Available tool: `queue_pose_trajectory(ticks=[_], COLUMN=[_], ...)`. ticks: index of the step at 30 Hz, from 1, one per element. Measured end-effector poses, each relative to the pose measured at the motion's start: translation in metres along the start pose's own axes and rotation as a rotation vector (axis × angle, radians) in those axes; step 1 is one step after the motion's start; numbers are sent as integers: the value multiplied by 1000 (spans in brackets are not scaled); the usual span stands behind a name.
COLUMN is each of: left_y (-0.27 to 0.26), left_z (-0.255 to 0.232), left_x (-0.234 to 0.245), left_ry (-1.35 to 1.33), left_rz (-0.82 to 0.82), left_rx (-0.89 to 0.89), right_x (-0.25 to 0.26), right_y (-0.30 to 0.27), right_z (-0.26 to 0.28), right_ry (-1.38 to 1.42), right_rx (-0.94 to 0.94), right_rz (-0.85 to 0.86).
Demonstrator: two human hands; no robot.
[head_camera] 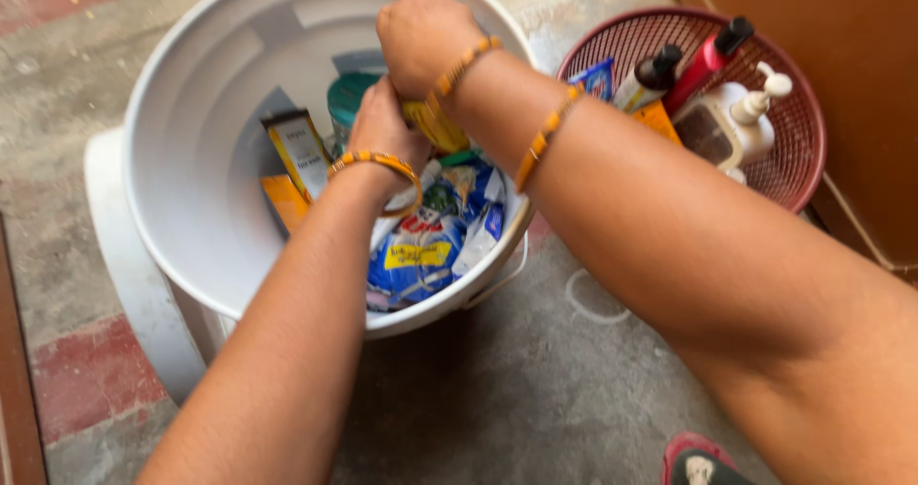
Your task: The person opens a white bucket and transfers various toiletries and household items into a red basket. Items include bottles, tubes, a toothbrush, and packaged goods. The person closes the bucket lid after transferring the items.
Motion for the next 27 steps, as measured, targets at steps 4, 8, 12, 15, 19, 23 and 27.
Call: queue_pose_trajectory(ticks=[4, 8, 12, 15, 19, 23, 27], left_y=[6, 6, -1, -6, -8, -9, -10], left_z=[9, 16, 15, 7, 6, 13, 13], left_x=[0, -9, -10, -11, -8, -12, -15], left_ry=[54, 88, 151, 179, 206, 270, 314], left_rz=[-5, 80, 123, 163, 153, 217, 252], left_rx=[-32, 14, 32, -20, -32, 15, 15], right_x=[-44, -77, -92, -88, -88, -104, -116], right_y=[6, 1, -2, -3, -7, -6, 6], right_z=[-3, 0, 6, 5, 11, 9, 9], right_ry=[-25, -47, -142, -146, -191, -168, -178], right_rx=[-65, -46, 34, -33, -52, -65, -2], right_rz=[315, 436, 416, 361, 390, 501, 439])
Point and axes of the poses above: each hand's wrist, its own y-axis towards the middle knuckle, its own x-axis out of the back of the hand, z = x × y, the point moved 9 cm from there along y, towards the middle knuckle, and after that the axes turned 1 degree about -z, right-handed, at the moved point
